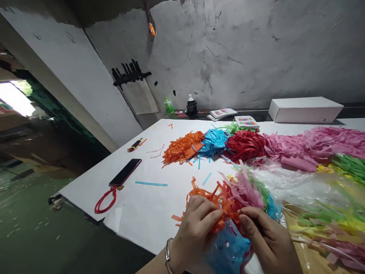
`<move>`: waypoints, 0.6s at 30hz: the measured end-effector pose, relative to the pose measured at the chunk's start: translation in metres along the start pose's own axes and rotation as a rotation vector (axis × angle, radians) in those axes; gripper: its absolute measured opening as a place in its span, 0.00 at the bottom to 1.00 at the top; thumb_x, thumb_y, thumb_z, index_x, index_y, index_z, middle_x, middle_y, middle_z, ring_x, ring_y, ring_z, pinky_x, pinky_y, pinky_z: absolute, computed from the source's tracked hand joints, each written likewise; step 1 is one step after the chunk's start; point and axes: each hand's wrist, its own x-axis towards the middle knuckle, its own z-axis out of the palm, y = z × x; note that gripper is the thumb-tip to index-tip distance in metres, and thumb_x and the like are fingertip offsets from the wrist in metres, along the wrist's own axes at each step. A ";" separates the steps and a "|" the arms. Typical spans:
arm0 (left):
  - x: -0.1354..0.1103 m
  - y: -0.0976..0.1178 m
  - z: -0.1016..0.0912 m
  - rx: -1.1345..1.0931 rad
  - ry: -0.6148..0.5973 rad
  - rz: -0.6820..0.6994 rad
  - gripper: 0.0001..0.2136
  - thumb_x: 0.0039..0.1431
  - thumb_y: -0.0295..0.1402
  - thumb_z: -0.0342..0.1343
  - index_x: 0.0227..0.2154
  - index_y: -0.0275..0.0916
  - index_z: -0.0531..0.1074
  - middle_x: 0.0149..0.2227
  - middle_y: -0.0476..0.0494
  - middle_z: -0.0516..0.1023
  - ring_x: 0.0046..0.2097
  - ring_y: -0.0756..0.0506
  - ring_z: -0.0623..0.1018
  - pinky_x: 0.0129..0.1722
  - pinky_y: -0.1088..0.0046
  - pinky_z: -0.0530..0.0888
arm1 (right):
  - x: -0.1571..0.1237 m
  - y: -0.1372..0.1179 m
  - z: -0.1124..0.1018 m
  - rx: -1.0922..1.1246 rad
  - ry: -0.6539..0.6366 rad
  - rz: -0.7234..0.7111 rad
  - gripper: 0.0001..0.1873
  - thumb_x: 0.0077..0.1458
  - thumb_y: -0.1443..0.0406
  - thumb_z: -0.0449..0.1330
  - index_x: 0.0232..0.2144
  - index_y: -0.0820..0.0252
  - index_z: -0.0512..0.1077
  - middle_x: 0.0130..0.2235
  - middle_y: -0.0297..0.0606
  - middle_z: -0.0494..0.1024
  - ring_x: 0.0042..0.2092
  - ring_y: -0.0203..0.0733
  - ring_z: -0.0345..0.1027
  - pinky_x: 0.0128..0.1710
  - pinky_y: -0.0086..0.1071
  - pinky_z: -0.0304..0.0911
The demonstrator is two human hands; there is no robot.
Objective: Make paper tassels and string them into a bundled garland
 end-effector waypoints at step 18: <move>-0.016 -0.049 -0.017 0.239 -0.039 -0.464 0.28 0.47 0.14 0.46 0.52 0.41 0.68 0.54 0.38 0.69 0.55 0.36 0.69 0.55 0.48 0.66 | -0.006 0.020 -0.006 -0.252 0.152 -0.161 0.08 0.66 0.60 0.55 0.39 0.54 0.74 0.32 0.32 0.81 0.28 0.37 0.76 0.32 0.26 0.69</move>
